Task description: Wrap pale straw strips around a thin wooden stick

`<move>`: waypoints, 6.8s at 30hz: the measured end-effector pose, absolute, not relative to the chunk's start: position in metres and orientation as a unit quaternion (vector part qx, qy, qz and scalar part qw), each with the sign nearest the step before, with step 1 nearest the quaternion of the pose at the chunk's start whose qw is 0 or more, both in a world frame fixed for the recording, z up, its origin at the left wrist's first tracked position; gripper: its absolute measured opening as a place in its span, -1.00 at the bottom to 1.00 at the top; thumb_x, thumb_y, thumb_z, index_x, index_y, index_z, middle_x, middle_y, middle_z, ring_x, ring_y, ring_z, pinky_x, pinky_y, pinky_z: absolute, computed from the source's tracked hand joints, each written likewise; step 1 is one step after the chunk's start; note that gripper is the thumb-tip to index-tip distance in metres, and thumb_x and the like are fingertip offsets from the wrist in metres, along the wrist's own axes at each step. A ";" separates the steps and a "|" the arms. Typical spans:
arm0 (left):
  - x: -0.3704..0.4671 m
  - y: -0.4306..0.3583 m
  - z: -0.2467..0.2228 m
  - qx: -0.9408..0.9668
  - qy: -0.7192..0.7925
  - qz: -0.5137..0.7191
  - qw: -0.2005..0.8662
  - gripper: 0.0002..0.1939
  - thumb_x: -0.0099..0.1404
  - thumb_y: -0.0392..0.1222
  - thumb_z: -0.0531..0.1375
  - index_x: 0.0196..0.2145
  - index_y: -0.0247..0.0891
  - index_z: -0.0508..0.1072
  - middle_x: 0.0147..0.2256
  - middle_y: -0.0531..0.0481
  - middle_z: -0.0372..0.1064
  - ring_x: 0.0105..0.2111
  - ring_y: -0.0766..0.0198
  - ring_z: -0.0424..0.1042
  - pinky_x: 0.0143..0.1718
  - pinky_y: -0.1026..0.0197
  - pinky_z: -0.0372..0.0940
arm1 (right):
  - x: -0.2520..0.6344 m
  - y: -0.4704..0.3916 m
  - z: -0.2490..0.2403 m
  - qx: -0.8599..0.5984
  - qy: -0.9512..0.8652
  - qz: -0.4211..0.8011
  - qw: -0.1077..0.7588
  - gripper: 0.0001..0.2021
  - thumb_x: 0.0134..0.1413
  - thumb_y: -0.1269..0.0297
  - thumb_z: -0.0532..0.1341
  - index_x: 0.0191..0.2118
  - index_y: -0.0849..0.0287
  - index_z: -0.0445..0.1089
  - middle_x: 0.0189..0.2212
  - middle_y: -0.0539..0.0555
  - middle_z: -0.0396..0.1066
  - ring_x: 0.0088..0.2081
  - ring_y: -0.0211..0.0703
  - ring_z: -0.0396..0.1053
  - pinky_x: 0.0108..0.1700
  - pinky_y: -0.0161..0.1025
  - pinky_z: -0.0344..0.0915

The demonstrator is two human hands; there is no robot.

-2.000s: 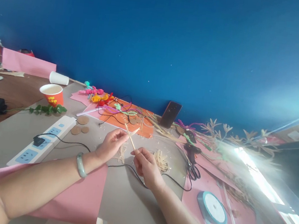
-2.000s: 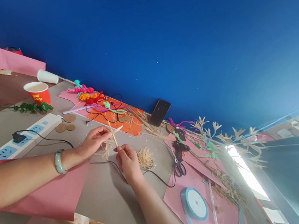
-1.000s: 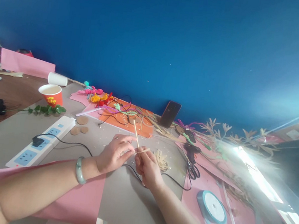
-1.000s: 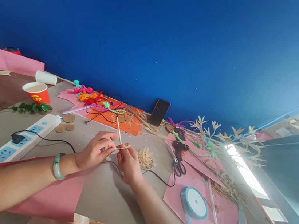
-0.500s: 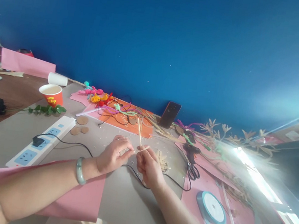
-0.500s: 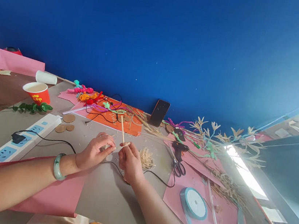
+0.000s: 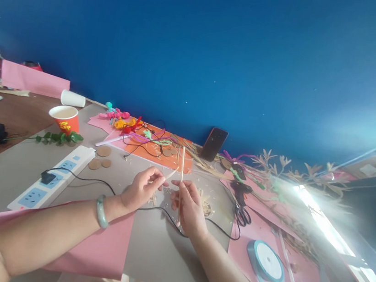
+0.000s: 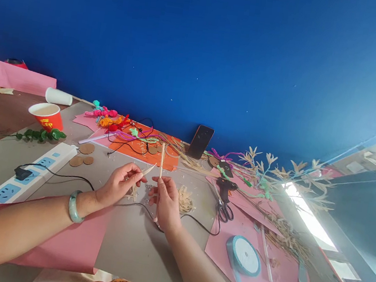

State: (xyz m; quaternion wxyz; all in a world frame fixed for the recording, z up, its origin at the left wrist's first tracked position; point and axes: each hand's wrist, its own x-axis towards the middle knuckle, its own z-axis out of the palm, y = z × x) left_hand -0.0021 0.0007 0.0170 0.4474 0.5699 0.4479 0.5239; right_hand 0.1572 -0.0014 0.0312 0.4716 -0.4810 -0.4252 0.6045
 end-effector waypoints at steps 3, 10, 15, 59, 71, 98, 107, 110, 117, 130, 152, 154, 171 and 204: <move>-0.002 0.003 0.016 0.571 0.447 0.516 0.456 -0.80 0.25 -0.09 0.14 -0.39 -0.28 0.39 -0.40 -0.03 0.48 -0.40 0.31 0.42 -0.37 0.31 0.30 | 0.157 -0.002 0.030 -0.496 -0.468 0.585 0.439 -0.75 0.07 0.04 0.20 -0.33 0.14 0.31 -0.51 -0.05 0.35 -0.71 -0.43 0.00 -0.72 -0.40 -0.15; -0.001 0.008 0.007 0.553 0.418 0.492 0.526 -0.79 0.21 -0.10 0.19 -0.40 -0.34 0.44 -0.44 -0.07 0.47 -0.40 0.27 0.42 -0.33 0.26 0.31 | 0.153 -0.010 0.035 -0.501 -0.588 0.485 0.409 -0.74 0.05 0.06 0.23 -0.44 0.17 0.35 -0.61 -0.05 0.30 -0.61 -0.32 0.14 -0.54 -0.34 0.09; 0.000 0.006 0.006 0.557 0.392 0.473 0.559 -0.80 0.21 -0.13 0.20 -0.40 -0.35 0.44 -0.46 -0.05 0.43 -0.42 0.29 0.40 -0.35 0.27 0.29 | 0.154 -0.009 0.035 -0.513 -0.618 0.438 0.404 -0.68 0.07 0.04 0.20 -0.53 0.16 0.29 -0.63 -0.03 0.30 -0.56 -0.27 0.19 -0.47 -0.31 0.14; -0.001 0.009 0.007 0.569 0.413 0.461 0.542 -0.77 0.18 -0.08 0.21 -0.44 -0.33 0.43 -0.48 0.00 0.41 -0.46 0.33 0.37 -0.39 0.30 0.29 | 0.153 -0.007 0.033 -0.506 -0.521 0.570 0.384 -0.63 -0.06 -0.04 0.28 -0.47 0.17 0.24 -0.71 -0.15 0.08 -0.68 -0.42 -0.10 -0.67 -0.38 -0.22; -0.005 0.007 0.014 0.587 0.411 0.445 0.537 -0.71 0.19 0.00 0.19 -0.45 -0.32 0.38 -0.51 0.04 0.36 -0.58 0.41 0.25 -0.55 0.36 0.17 | 0.162 -0.001 0.036 -0.450 -0.415 0.672 0.417 -0.59 -0.04 -0.04 0.25 -0.52 0.13 0.09 -0.73 -0.19 0.02 -0.71 -0.45 -0.26 -0.66 -0.38 -0.37; -0.005 0.009 0.008 0.570 0.425 0.443 0.547 -0.71 0.18 0.02 0.19 -0.44 -0.31 0.39 -0.51 0.07 0.36 -0.68 0.47 0.14 -0.62 0.36 0.10 | 0.166 0.003 0.035 -0.417 -0.454 0.623 0.482 -0.58 -0.02 -0.05 0.25 -0.52 0.11 0.06 -0.72 -0.20 0.01 -0.71 -0.44 -0.21 -0.66 -0.39 -0.28; -0.003 0.008 0.007 0.629 0.402 0.435 0.504 -0.71 0.21 0.00 0.18 -0.43 -0.32 0.45 -0.47 0.00 0.41 -0.53 0.37 0.30 -0.49 0.33 0.19 | 0.165 0.005 0.038 -0.477 -0.554 0.541 0.416 -0.74 -0.02 0.06 0.23 -0.40 0.16 0.27 -0.69 -0.16 0.09 -0.69 -0.39 -0.10 -0.64 -0.36 -0.21; -0.005 0.012 0.004 0.626 0.432 0.451 0.467 -0.73 0.21 -0.02 0.18 -0.41 -0.31 0.46 -0.44 0.00 0.43 -0.49 0.34 0.32 -0.43 0.30 0.21 | 0.178 0.013 0.049 -0.498 -0.627 0.443 0.403 -0.73 0.04 0.08 0.17 -0.51 0.15 0.24 -0.69 -0.13 0.07 -0.65 -0.35 -0.05 -0.59 -0.34 -0.13; -0.012 0.025 -0.002 0.702 0.566 0.376 0.214 -0.85 0.16 -0.23 0.17 -0.28 -0.25 0.46 -0.25 -0.05 0.46 -0.25 0.19 0.38 -0.09 0.09 0.14 | 0.222 0.043 0.072 -0.609 -0.760 0.169 0.150 -0.68 -0.09 0.29 0.18 -0.67 0.14 0.01 -0.72 -0.13 -0.04 -0.60 -0.33 -0.09 -0.53 -0.30 -0.17; -0.024 0.030 0.000 0.767 0.613 0.183 0.049 -0.84 0.23 -0.24 0.09 -0.39 -0.27 0.47 -0.26 -0.13 0.45 -0.21 0.08 0.39 -0.11 0.04 0.05 | 0.243 0.051 0.079 -0.636 -0.756 0.146 0.047 -0.81 -0.21 0.34 0.26 -0.66 0.18 0.23 -0.66 -0.02 0.28 -0.57 -0.26 0.17 -0.51 -0.31 -0.06; -0.003 0.018 -0.003 0.743 0.513 0.362 0.232 -0.86 0.17 -0.23 0.20 -0.53 -0.25 0.44 -0.47 0.04 0.44 -0.36 0.26 0.39 -0.18 0.20 0.14 | 0.178 0.014 0.025 -0.562 -0.674 0.378 0.296 -0.77 0.01 0.22 0.18 -0.24 0.24 0.42 -0.61 -0.03 0.41 -0.56 -0.25 0.24 -0.49 -0.34 0.09; -0.002 0.018 -0.004 0.747 0.513 0.358 0.224 -0.87 0.17 -0.26 0.20 -0.53 -0.24 0.44 -0.48 0.05 0.43 -0.38 0.28 0.39 -0.18 0.19 0.13 | 0.178 0.013 0.027 -0.565 -0.683 0.365 0.286 -0.85 0.02 0.26 0.16 -0.37 0.22 0.42 -0.62 -0.03 0.40 -0.57 -0.27 0.21 -0.49 -0.34 0.08; 0.000 0.010 0.008 0.750 0.494 0.362 0.250 -0.81 0.20 -0.18 0.20 -0.54 -0.25 0.46 -0.48 0.01 0.44 -0.36 0.26 0.40 -0.18 0.20 0.17 | 0.183 0.011 0.025 -0.539 -0.649 0.402 0.356 -0.80 0.06 0.17 0.11 -0.48 0.17 0.28 -0.64 -0.04 0.30 -0.59 -0.27 0.15 -0.53 -0.34 0.07; 0.003 0.005 0.004 0.623 0.488 0.411 0.452 -0.61 0.14 0.09 0.22 -0.52 -0.35 0.50 -0.55 0.00 0.40 -0.49 0.33 0.30 -0.42 0.32 0.19 | 0.167 -0.012 0.029 -0.508 -0.684 0.415 0.319 -0.65 0.17 0.06 0.05 -0.53 0.16 0.25 -0.63 -0.04 0.20 -0.55 -0.26 0.14 -0.49 -0.33 0.09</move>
